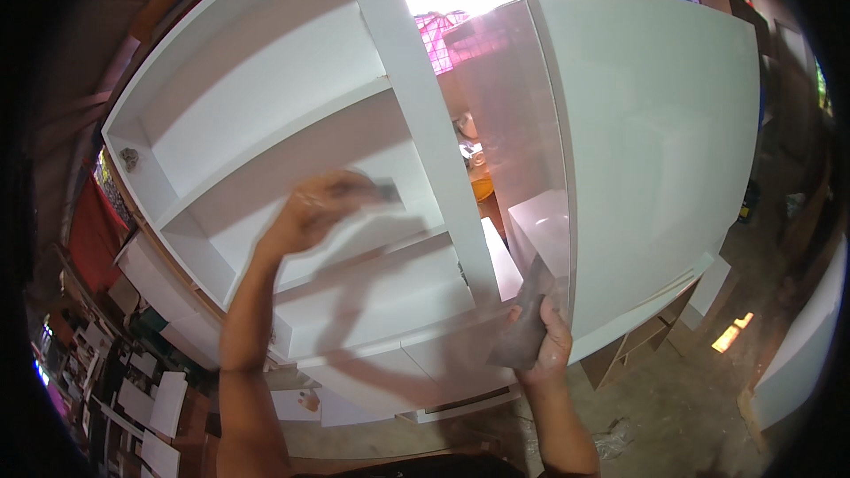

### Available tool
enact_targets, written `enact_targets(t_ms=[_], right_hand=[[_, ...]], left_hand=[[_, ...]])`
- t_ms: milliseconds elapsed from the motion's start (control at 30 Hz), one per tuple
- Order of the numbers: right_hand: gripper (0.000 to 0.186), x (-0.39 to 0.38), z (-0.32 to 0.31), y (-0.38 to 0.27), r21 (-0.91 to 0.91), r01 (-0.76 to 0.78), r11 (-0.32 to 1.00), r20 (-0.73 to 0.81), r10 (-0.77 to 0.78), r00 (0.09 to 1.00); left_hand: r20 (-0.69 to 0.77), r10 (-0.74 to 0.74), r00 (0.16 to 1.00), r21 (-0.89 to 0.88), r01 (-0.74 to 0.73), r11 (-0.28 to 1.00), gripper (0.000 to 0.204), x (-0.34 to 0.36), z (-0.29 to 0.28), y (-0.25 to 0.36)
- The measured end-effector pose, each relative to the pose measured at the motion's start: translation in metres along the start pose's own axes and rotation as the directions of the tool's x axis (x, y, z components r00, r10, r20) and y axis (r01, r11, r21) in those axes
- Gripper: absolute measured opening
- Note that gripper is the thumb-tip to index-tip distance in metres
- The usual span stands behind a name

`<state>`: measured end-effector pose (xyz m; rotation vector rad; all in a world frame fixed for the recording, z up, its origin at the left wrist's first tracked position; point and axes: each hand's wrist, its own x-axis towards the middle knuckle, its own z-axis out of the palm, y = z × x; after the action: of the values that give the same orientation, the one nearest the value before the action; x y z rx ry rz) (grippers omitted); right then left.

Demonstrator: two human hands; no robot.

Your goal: The person sands the edges and shelves of a white cabinet using sandpaper, then wipes the surfaces with a cloth. Finally, the person applies a small amount of white paste to a corner using a small brush.

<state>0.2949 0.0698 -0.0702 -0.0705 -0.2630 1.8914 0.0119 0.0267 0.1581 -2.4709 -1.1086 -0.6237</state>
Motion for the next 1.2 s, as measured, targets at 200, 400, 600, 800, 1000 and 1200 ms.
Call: enact_targets(t_ms=[200,400,600,800,1000,1200], right_hand=[[0.025,0.002,-0.025,0.006,0.030,-0.006,1.000,-0.043,0.007,0.999],[0.038,-0.005,-0.062,0.022,-0.037,-0.075,0.996,-0.082,0.072,0.994],[0.037,-0.005,-0.079,0.025,-0.030,-0.117,0.993,-0.077,0.114,0.990],[0.034,-0.005,-0.086,0.025,0.023,-0.115,0.993,-0.139,0.117,0.983],[0.034,-0.007,-0.093,0.024,0.072,-0.143,0.987,-0.140,0.152,0.978],[0.034,-0.009,-0.094,0.028,0.001,-0.131,0.991,-0.112,0.131,0.985]], left_hand=[[-0.100,-0.179,0.979,-0.012,0.179,0.984,0.038,0.059,-0.099,-0.063],[0.034,-0.307,0.951,-0.140,0.309,0.941,0.034,0.082,-0.088,-0.097],[0.027,-0.299,0.954,-0.121,0.300,0.946,0.035,0.095,-0.082,-0.099],[0.048,-0.286,0.957,-0.139,0.290,0.947,0.037,0.104,-0.076,-0.109],[0.069,-0.291,0.954,-0.160,0.298,0.941,0.038,0.108,-0.072,-0.114],[0.028,-0.320,0.947,-0.278,0.315,0.907,0.037,0.106,-0.063,-0.119]])
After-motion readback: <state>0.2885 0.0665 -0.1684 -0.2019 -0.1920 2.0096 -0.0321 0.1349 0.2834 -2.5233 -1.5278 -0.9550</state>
